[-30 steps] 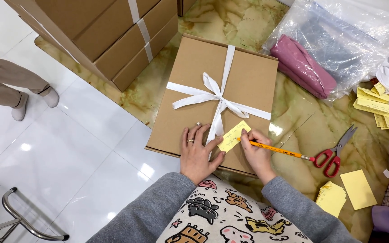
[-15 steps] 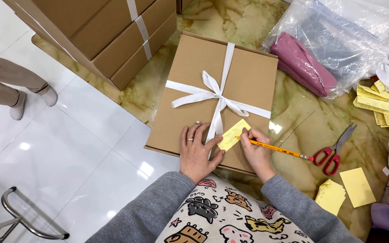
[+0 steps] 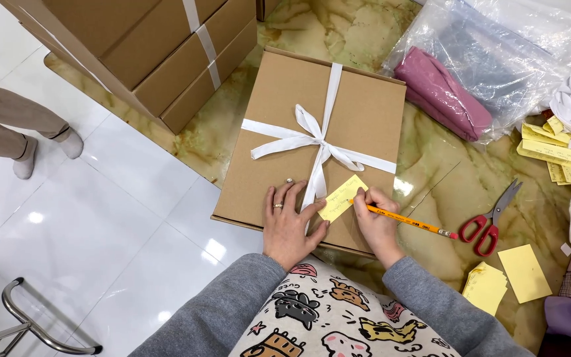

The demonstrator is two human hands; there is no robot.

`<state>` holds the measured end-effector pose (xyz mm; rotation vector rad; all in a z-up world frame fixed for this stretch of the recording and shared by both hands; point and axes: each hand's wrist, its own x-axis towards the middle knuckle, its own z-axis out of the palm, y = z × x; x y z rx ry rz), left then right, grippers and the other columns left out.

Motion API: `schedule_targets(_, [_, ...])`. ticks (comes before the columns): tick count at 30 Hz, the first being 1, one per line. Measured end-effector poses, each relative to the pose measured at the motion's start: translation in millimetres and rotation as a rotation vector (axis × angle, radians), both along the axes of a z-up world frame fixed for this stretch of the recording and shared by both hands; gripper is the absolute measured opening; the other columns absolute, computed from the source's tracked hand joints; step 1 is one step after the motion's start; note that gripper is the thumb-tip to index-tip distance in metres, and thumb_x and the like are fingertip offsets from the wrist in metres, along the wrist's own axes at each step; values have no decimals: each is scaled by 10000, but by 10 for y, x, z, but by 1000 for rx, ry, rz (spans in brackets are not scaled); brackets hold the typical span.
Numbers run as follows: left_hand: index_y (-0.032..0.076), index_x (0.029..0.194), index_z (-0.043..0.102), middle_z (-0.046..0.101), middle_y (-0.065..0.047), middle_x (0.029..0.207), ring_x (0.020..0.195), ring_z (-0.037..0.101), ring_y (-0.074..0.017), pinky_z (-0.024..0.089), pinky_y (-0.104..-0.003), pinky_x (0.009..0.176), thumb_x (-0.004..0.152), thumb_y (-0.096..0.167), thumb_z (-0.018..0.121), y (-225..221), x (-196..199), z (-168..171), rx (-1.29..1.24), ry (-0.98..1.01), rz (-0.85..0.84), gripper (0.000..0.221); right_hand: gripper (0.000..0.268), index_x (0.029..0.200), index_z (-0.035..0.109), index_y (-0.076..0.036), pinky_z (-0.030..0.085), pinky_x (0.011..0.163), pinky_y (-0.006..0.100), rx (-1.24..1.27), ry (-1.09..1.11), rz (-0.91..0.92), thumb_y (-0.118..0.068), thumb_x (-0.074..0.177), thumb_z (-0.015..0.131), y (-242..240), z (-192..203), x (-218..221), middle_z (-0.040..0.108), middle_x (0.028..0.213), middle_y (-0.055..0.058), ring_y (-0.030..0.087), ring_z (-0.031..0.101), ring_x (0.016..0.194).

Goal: Packing items into cardboard boxes, tying decorative ribbons, and writing notes.

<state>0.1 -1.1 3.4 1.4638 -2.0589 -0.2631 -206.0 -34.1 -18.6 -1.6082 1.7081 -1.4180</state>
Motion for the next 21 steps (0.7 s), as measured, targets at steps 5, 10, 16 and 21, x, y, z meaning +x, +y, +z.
schedule_targets(5, [268,1178,780,513,-143,1446,1421,416,-395,208,-665,1209,862,440,761,4,4,4,-4,-1,-3,360,491,539,408,-80,327,462,287,-9,2,-11,45,929,680,2,-4,7,419,437,81,116,368,481])
schedule_targets(10, [269,1170,785,512,-143,1446,1420,417,-395,214,-662,1207,862,436,760,3,11,16,6,-6,-2,351,498,539,388,-94,331,466,281,-21,-8,-6,46,925,671,1,12,22,400,442,67,108,360,481])
schedule_targets(16, [270,1176,780,515,-139,1446,1421,417,-393,211,-656,1210,861,450,761,7,9,4,-5,-19,-1,363,505,538,364,-106,320,464,279,-26,8,-4,67,921,645,41,20,15,389,431,43,108,354,478])
schedule_targets(21, [270,1161,785,526,-137,1442,1413,429,-388,219,-648,1207,833,434,779,-3,12,-1,-32,1,6,367,500,557,382,-97,339,483,277,-14,-10,-37,51,949,654,47,86,52,425,443,70,97,378,510])
